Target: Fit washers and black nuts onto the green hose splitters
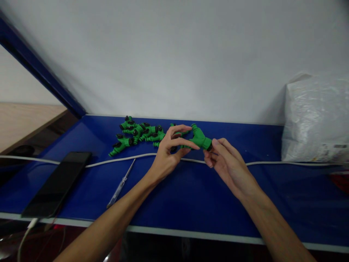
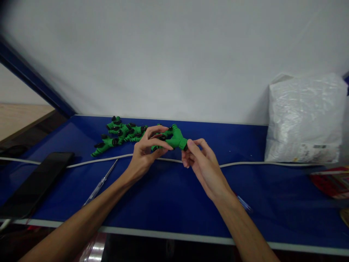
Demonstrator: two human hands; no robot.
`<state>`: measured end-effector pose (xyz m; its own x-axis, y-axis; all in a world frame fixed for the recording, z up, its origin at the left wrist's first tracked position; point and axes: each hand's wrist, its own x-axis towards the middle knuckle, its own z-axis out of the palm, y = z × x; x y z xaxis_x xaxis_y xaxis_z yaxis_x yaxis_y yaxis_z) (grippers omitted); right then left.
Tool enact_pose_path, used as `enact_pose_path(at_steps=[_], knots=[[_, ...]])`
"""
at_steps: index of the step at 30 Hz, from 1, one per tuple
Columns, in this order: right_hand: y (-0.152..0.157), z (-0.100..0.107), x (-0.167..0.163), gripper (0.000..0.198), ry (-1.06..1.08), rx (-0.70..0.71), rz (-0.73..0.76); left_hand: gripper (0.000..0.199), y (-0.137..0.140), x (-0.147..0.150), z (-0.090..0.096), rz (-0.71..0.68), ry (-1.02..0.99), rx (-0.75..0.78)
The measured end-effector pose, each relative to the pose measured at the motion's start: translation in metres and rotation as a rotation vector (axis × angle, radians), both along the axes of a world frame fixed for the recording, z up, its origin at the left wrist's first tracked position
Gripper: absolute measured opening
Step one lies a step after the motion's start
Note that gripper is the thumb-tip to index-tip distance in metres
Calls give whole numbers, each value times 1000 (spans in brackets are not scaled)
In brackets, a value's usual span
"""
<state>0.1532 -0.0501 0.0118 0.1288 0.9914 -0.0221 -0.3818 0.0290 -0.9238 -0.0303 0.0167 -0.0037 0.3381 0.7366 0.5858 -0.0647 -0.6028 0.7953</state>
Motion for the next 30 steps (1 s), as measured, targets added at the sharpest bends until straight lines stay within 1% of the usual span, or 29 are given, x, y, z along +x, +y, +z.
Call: enact_pose_path(at_steps=[2, 4, 6, 7, 8, 9, 11, 13, 14, 15, 17, 19, 21, 24, 27, 30], knots=[[0, -1, -1, 26, -71, 45, -53, 17, 0, 2, -1, 40, -29, -50], [0, -4, -3, 24, -176, 92, -95, 19, -1, 5, 0, 11, -40, -130], [1, -8, -5, 25, -309, 115, -80, 22, -4, 7, 2, -47, -18, -186], [2, -9, -6, 26, -382, 119, -70, 22, -4, 8, 3, -52, -2, -195], [2, -10, -6, 28, -459, 122, -77, 22, -5, 8, 5, -29, 7, -192], [3, -11, -5, 30, -546, 127, -108, 21, -4, 7, 6, 15, 0, -187], [4, -11, -3, 31, -742, 153, -232, 19, -2, 5, 9, 95, -43, -196], [5, -13, 0, 26, -966, 208, -360, 18, 2, 3, 11, 135, -78, -238], [6, -15, 1, 22, -1075, 241, -396, 17, 3, 2, 11, 142, -83, -267], [8, -18, 3, 20, -1171, 271, -409, 15, 4, 2, 11, 146, -82, -301], [11, -27, 4, 34, -1320, 299, -365, 13, 5, 3, 10, 141, -54, -374], [14, -38, 5, 47, -1429, 291, -289, 13, 4, 4, 7, 125, -13, -429], [16, -47, 6, 48, -1500, 282, -231, 15, 5, 4, 6, 117, 32, -440], [18, -54, 8, 38, -1507, 291, -206, 17, 6, 1, 10, 147, 99, -374], [19, -52, 8, 25, -1459, 303, -193, 20, 3, -6, 24, 218, 206, -289], [18, -49, 7, 18, -1400, 316, -184, 23, -16, -19, 41, 263, 459, -200]])
